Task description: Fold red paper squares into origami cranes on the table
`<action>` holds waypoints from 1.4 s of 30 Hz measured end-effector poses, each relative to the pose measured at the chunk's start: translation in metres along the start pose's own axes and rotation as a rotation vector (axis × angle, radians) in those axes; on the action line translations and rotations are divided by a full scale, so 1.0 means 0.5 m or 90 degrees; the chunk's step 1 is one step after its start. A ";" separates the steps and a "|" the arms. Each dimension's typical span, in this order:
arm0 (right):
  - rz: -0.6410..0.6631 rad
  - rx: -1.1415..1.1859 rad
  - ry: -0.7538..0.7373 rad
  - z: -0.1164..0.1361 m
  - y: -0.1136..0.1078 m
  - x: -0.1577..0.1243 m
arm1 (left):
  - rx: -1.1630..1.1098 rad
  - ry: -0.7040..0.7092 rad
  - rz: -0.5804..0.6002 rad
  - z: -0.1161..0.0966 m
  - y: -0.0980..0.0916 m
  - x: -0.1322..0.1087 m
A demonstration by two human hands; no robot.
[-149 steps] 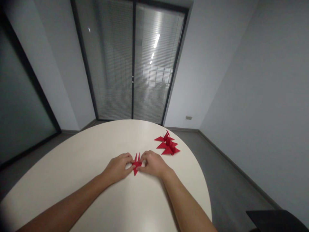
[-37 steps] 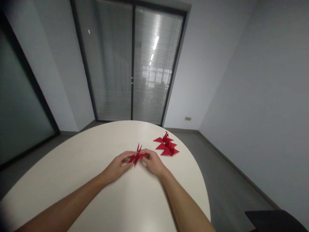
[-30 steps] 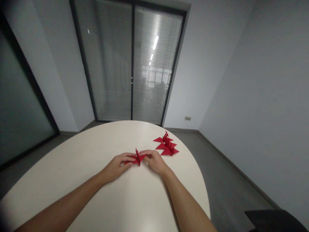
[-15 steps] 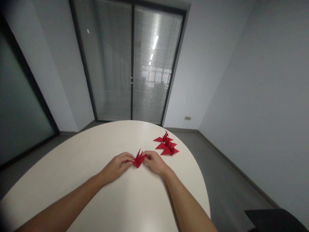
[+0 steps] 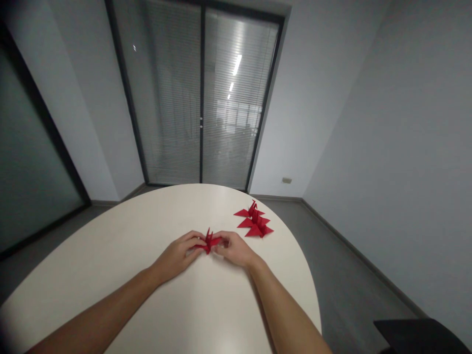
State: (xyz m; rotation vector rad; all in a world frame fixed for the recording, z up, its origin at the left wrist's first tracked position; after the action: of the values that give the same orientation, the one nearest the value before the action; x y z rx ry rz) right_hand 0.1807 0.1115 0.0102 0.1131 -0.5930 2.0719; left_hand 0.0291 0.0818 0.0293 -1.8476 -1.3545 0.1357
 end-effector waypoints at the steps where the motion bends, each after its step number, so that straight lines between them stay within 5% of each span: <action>1: -0.007 0.002 0.001 0.000 -0.001 0.001 | -0.006 -0.005 -0.004 0.001 -0.001 0.001; 20: -0.138 0.203 -0.068 0.019 0.019 0.017 | -0.341 -0.125 -0.073 0.037 0.005 0.016; 32: -0.183 0.189 -0.090 0.018 0.014 0.022 | -0.605 -0.248 -0.121 0.073 0.026 0.019; 42: -0.206 0.161 -0.105 0.012 0.000 0.020 | -0.654 -0.299 -0.120 0.095 0.033 0.018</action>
State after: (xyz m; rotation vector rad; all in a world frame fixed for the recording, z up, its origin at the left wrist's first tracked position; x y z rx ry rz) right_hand 0.1743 0.1164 0.0186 0.4985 -0.3791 1.8211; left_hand 0.0204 0.1140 -0.0096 -2.5889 -2.1730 -0.3070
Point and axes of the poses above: each hand's wrist, its own x-axis towards the middle knuckle, its own y-axis out of the palm, z = x × y, the point moved 8 cm from there along x, towards the middle knuckle, and after that the axes turned 9 degrees about -y, right-handed, at the moved point
